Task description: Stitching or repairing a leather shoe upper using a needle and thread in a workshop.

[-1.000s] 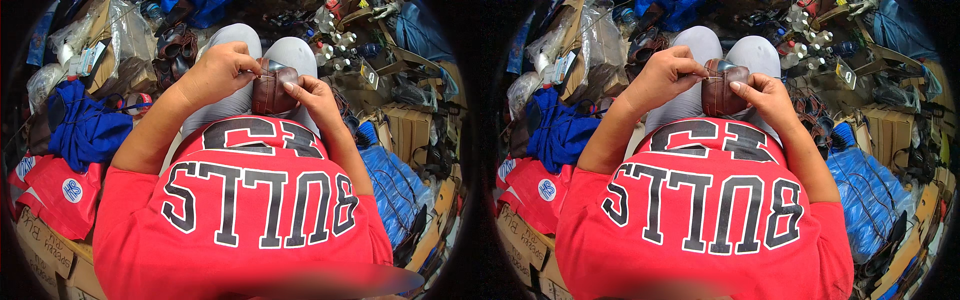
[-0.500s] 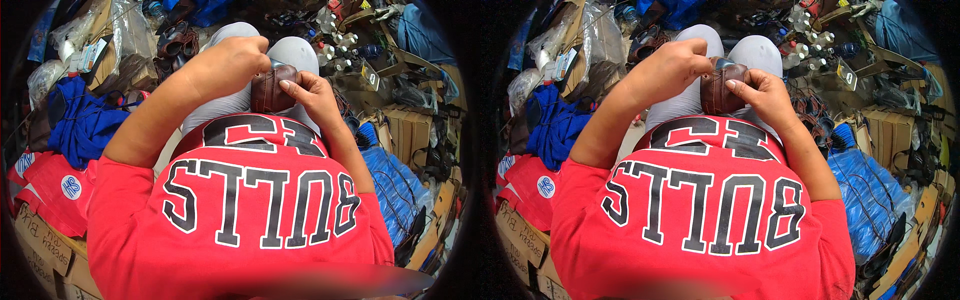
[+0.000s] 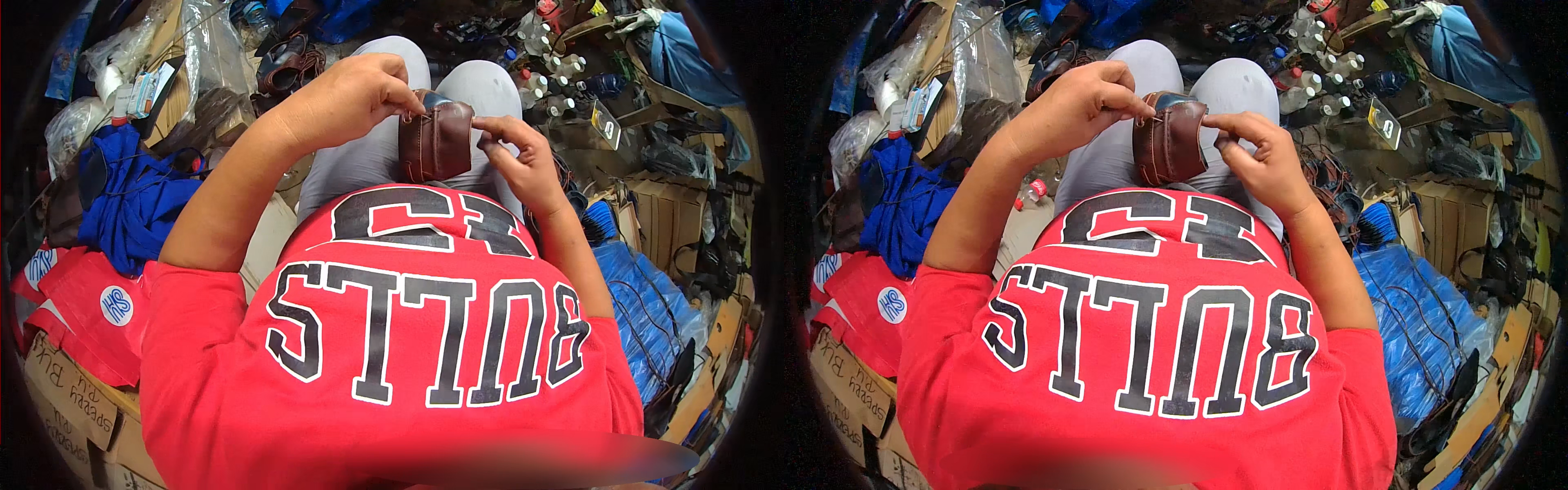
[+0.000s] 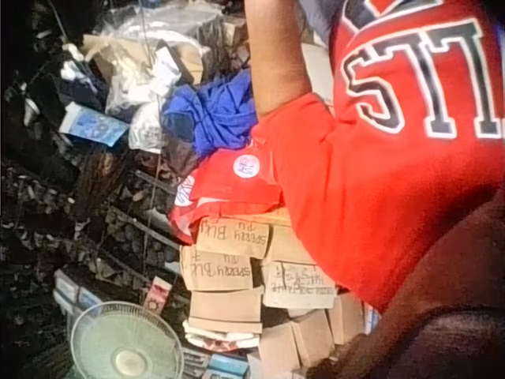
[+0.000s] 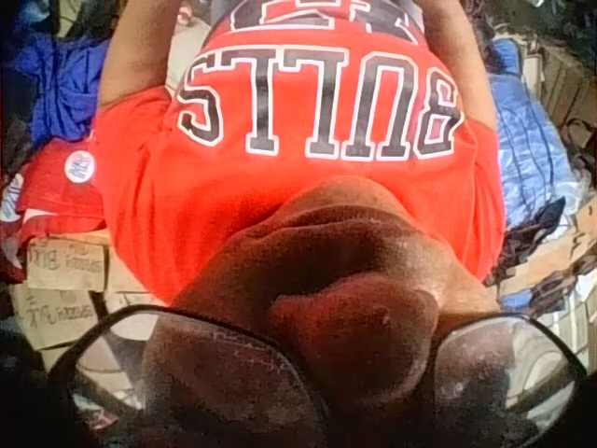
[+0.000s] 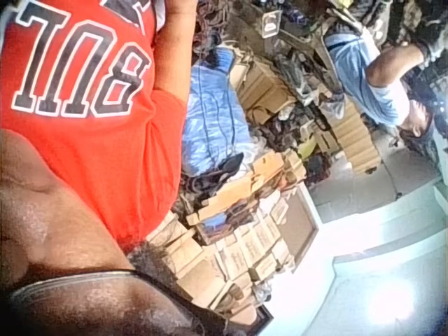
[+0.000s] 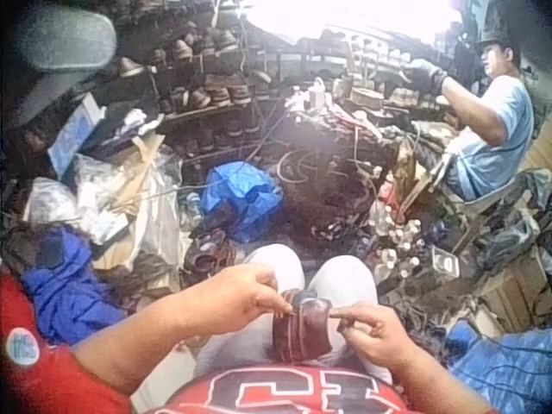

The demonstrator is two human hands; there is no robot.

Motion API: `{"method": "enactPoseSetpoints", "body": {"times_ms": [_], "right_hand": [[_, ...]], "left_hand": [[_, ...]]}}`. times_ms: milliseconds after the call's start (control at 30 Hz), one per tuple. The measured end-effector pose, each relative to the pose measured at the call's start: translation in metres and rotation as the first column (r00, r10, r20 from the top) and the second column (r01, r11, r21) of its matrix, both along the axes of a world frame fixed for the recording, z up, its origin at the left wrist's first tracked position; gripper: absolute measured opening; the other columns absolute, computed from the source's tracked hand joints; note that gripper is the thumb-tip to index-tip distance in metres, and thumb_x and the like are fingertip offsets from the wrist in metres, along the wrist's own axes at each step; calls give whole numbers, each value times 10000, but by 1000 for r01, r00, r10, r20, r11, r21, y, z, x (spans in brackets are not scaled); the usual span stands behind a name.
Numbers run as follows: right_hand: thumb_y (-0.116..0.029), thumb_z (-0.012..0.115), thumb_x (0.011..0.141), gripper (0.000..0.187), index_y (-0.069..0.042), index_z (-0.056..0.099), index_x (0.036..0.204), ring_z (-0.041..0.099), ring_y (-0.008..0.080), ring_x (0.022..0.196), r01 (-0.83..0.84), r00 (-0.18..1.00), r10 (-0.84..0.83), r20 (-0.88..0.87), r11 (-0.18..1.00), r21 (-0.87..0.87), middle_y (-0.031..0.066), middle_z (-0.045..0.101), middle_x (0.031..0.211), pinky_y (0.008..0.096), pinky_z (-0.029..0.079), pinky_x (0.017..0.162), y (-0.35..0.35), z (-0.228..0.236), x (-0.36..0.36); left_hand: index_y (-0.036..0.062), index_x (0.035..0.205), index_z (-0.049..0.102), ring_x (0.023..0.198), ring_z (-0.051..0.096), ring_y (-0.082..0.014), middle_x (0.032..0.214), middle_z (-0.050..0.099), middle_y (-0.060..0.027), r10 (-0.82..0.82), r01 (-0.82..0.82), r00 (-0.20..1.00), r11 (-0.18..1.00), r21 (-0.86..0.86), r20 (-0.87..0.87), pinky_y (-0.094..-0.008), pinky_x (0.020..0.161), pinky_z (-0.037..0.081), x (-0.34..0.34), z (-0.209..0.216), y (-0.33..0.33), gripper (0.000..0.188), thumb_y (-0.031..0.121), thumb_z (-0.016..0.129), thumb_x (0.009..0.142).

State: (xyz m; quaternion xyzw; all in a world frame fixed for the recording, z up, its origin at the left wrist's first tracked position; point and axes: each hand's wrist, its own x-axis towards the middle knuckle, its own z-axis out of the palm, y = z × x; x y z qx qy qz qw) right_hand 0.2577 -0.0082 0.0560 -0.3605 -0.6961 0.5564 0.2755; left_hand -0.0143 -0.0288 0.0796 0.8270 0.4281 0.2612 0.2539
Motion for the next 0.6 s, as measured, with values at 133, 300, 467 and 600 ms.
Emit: {"method": "enactPoseSetpoints", "body": {"times_ms": [133, 300, 467, 600], "right_hand": [[-41, 702, 748, 199, -32, 686, 946, 624, 191, 796, -31, 989, -25, 148, 930, 367, 81, 654, 874, 281, 492, 719, 0, 3, -6], [-68, 723, 721, 180, -55, 690, 898, 624, 229, 788, -8, 982, -77, 171, 893, 450, 69, 660, 872, 309, 474, 734, 0, -5, -9], [-49, 703, 681, 142, -70, 666, 816, 605, 254, 777, -20, 960, -136, 246, 840, 542, 66, 635, 827, 344, 436, 721, -1, -11, -15], [-39, 685, 680, 114, -63, 637, 780, 594, 259, 783, 28, 956, -200, 214, 791, 611, 71, 623, 818, 354, 414, 732, -4, -10, -20]], "left_hand": [[70, 853, 694, 753, 590, -225, 805, 588, -75, -35, 36, 999, 995, 93, -9, -312, 667, 488, 4, -2, 5, 132, -17, 674, 757], [36, 837, 633, 744, 586, -204, 780, 600, -65, -80, 76, 992, 996, 41, 102, -298, 648, 478, 23, -14, 6, 141, -49, 676, 734], [13, 870, 597, 801, 606, -214, 763, 630, -75, 92, -25, 959, 970, -243, 269, -313, 717, 475, 30, -22, 3, 190, -6, 714, 721], [49, 976, 608, 968, 587, -246, 895, 640, -92, 86, -79, 989, 995, -59, 120, -363, 835, 438, 32, -21, 2, 361, 134, 794, 679]]}}
